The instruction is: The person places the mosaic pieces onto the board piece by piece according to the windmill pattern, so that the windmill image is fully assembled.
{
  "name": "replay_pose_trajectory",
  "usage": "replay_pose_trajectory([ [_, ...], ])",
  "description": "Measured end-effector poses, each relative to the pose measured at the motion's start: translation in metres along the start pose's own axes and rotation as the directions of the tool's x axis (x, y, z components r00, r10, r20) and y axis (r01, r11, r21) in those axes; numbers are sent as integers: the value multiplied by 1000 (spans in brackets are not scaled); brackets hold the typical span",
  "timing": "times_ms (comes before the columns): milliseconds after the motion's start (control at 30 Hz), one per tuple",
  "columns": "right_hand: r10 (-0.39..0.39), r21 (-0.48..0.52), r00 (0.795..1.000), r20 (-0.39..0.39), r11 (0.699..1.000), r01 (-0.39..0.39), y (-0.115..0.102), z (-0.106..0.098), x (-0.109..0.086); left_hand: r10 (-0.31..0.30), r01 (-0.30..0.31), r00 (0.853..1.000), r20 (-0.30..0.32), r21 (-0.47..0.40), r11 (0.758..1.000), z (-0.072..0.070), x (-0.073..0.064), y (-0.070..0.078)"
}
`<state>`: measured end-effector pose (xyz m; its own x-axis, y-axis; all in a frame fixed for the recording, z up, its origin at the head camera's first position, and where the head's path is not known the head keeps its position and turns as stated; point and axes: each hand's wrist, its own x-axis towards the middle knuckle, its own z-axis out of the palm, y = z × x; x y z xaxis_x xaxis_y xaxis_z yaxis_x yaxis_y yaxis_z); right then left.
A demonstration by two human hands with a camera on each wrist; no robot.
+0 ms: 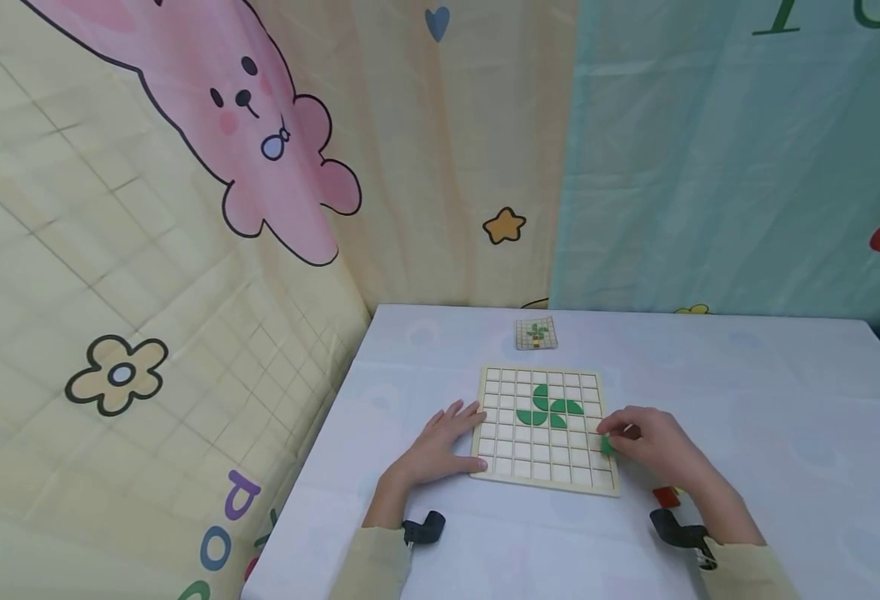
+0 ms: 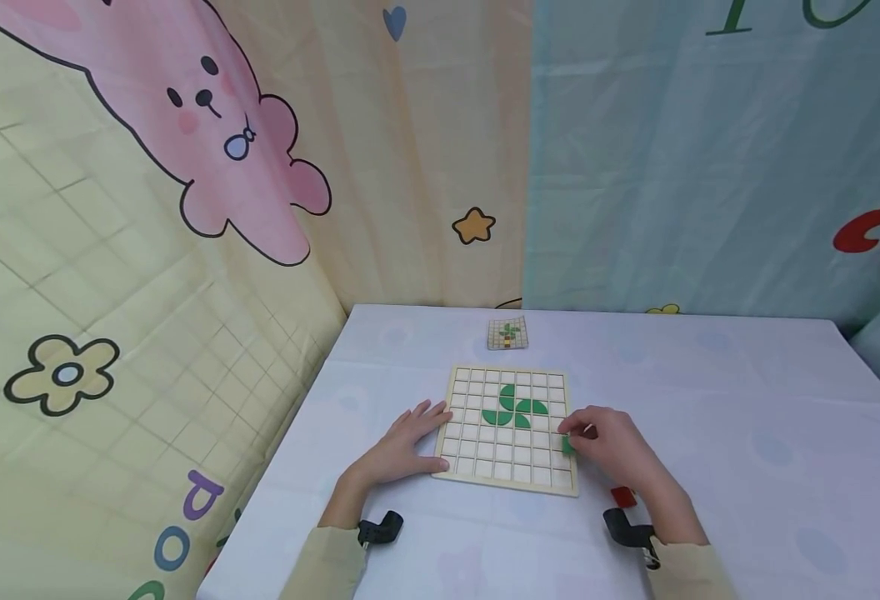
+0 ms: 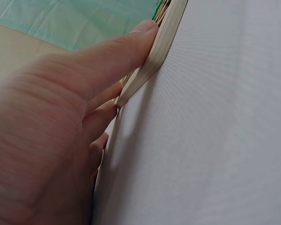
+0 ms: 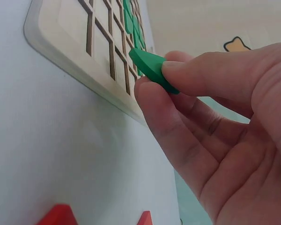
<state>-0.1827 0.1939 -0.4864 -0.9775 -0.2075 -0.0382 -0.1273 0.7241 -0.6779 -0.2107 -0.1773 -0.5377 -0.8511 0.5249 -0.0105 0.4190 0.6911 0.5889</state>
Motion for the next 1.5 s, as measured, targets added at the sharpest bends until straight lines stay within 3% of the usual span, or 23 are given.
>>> replay_pose_trajectory([
  [400,21,12,999,-36,1000,-21,-3,10,12,-2,2,1000,5,7,1000,0,0,0],
  [633,-11,21,999,-49,1000,12,-9,13,16,-9,9,1000,7,9,1000,0,0,0],
  [1133,29,87,998,-46,996,-25,-23,28,26,-10,10,1000,-1,14,1000,0,0,2],
  [1500,-4,103,997,-77,995,12,-30,44,30,-19,19,1000,5,10,1000,0,1,1],
])
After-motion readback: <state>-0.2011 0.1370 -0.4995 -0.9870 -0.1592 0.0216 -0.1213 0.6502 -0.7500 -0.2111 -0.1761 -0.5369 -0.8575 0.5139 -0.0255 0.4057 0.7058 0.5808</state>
